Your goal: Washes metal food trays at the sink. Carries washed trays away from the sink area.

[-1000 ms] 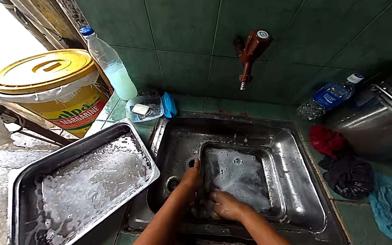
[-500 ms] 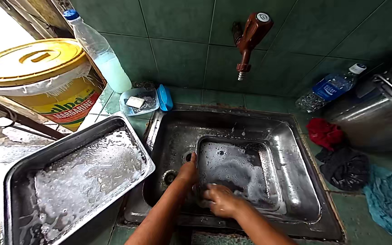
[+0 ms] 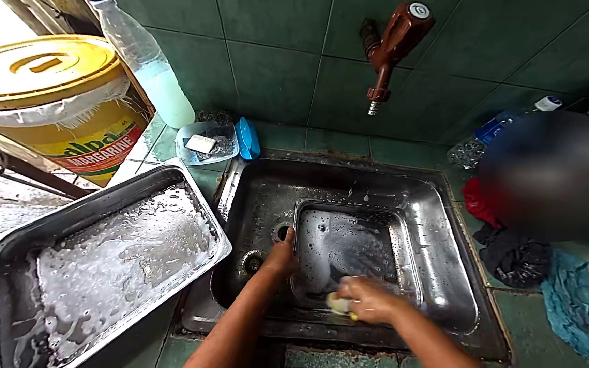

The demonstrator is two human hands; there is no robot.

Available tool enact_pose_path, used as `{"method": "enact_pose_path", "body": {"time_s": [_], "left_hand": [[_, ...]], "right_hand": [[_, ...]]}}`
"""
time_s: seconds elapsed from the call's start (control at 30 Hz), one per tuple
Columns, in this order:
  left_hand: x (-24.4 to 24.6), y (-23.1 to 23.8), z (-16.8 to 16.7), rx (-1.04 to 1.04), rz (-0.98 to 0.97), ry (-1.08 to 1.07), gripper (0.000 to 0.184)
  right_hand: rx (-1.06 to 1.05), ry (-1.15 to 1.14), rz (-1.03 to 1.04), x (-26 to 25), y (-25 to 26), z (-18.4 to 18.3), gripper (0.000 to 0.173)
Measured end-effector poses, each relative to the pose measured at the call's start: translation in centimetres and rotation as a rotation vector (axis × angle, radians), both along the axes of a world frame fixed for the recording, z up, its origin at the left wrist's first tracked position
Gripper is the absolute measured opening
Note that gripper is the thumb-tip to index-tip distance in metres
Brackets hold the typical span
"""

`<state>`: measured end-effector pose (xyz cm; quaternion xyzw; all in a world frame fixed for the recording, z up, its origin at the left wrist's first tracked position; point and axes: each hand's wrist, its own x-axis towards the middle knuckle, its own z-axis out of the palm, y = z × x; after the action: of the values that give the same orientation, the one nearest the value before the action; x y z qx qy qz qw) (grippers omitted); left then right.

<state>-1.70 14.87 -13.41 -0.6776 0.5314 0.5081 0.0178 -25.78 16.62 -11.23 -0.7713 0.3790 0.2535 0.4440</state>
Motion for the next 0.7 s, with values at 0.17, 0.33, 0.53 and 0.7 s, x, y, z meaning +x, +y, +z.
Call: {"method": "enact_pose_path", "body": {"time_s": [0.17, 0.33, 0.53, 0.7], "left_hand": [[-0.6, 0.1, 0.6, -0.009, 0.005, -0.088, 0.087], [-1.6, 0.3, 0.3, -0.015, 0.011, -0.148, 0.093], [-1.7, -0.3, 0.4, 0.019, -0.056, -0.22, 0.101], [-1.4, -0.6, 0.6, 0.003, -0.088, -0.232, 0.098]], "right_hand": [[-0.02, -0.055, 0.092, 7.5, 0.5, -0.2, 0.023], [-0.079, 0.187, 0.09, -2.1, 0.4, 2.4, 0.02], [-0.213, 0.563, 0.027, -11.1, -0.7, 4.0, 0.025], [-0.447, 0.514, -0.186, -11.1, -7.1, 2.7, 0.028]]}}
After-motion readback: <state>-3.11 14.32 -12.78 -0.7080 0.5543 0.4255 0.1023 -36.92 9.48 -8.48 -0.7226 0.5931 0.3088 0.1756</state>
